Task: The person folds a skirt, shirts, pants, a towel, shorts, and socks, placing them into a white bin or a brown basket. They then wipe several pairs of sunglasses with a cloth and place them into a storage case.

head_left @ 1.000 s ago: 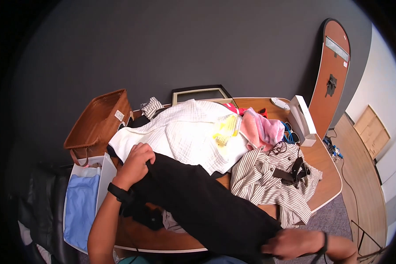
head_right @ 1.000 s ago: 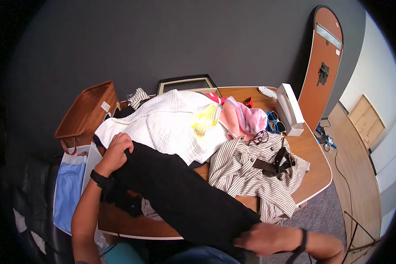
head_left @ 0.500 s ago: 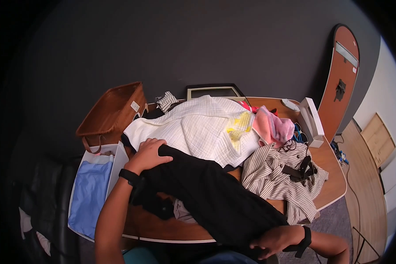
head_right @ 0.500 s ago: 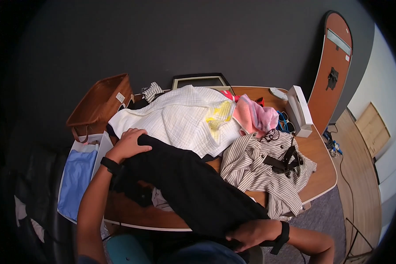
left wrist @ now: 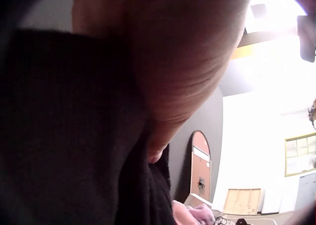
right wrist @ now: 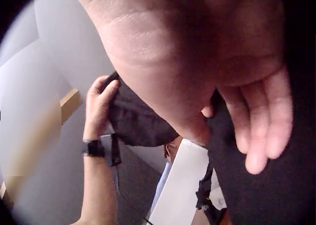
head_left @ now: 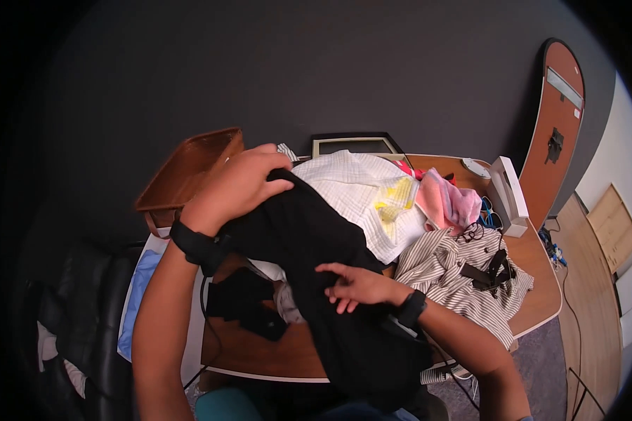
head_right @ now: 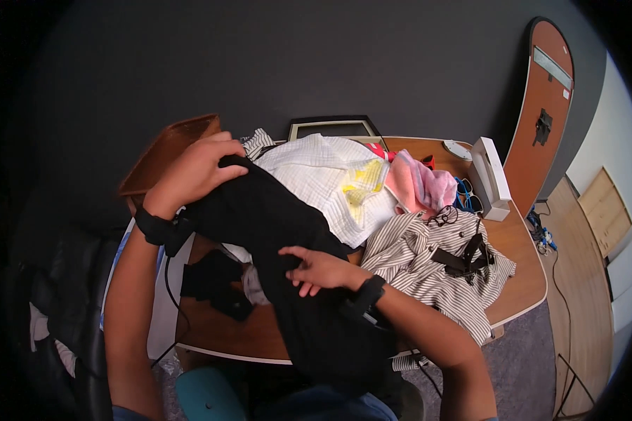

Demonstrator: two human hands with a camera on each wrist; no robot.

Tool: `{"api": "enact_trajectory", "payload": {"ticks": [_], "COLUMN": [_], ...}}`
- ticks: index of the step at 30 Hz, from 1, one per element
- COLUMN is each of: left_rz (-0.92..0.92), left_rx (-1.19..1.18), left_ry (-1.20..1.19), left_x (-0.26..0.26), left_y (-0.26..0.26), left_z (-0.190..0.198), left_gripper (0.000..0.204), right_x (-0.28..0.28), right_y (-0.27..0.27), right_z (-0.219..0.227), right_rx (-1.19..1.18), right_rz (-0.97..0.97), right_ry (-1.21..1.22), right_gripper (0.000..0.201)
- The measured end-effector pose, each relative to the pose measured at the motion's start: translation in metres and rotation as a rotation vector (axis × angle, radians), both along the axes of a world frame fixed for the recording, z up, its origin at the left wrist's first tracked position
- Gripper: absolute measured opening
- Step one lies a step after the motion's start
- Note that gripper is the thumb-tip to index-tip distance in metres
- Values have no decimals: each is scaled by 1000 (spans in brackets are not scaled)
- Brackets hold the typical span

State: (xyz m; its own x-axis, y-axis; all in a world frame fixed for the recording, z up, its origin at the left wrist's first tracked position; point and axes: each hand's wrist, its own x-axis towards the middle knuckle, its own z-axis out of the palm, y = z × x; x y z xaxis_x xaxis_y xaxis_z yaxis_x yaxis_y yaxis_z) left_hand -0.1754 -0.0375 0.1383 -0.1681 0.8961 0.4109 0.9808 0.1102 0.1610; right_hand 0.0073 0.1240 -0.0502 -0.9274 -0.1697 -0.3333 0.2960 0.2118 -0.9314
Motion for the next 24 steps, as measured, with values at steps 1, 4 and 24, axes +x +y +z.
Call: {"api": "enact_trajectory", "payload": {"ticks": [1,4,24], "left_rz": [3,-65,-480], "left_rx": [-1,-17,-461], "left_ry": [1,32,-843], "left_x": [7,44,155], "left_y": [4,9,-22], "left_z": [0,-6,-189], "left_gripper": [23,21,33], "right_x": [-5,2,102], "right_y": [2,4,38], "right_z": [-5,-5,7], "right_rx": [-35,-163,459], "right_rz": [-40,-126,-343], "right_ry": [6,-11,213], "right_gripper": [61,60,76]}}
